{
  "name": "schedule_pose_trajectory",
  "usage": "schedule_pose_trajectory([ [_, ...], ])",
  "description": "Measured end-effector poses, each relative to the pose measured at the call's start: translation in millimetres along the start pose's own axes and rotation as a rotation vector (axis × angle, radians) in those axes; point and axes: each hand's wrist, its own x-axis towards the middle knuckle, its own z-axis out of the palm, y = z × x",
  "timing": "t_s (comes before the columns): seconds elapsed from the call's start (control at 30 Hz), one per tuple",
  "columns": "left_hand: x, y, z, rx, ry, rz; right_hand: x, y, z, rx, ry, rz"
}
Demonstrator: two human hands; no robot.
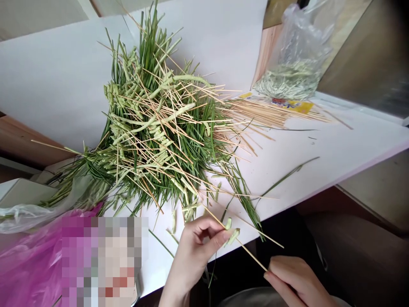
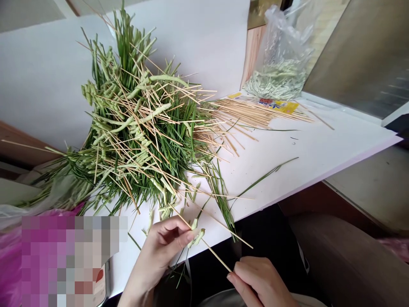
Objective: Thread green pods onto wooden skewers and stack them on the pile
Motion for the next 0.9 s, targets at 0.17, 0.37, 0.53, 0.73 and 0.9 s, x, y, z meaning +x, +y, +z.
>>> schedule_pose_trajectory([
  [0.17, 0.4, 3.1, -5.3, 0.145, 0.041, 0.068, 4.3, -3.9, -1.3, 0.0, 0.048, 0.031],
  [0.37, -0.2, 0.7, -36.6, 0.525, 0.315, 0.092, 3.6, 0.0, -0.6, 0.012, 0.041, 0.033],
  [0.53, 3.9, -3.3, -24.7, 0.829, 0.313, 0.06, 2.0, -3.2, 2.8, -0.014, 0.075, 0.071],
  [0.73, 5.6, -6.6, -20.2, 0.909, 0.319, 0.071, 3.8, -0.1, -2.0, -0.014, 0.052, 0.045],
  [0.9, 1.2, -4.0, -40.3, 0.409, 0.284, 0.11, 3.7, -1.4, -3.2, -0.022, 0.04, 0.012],
])
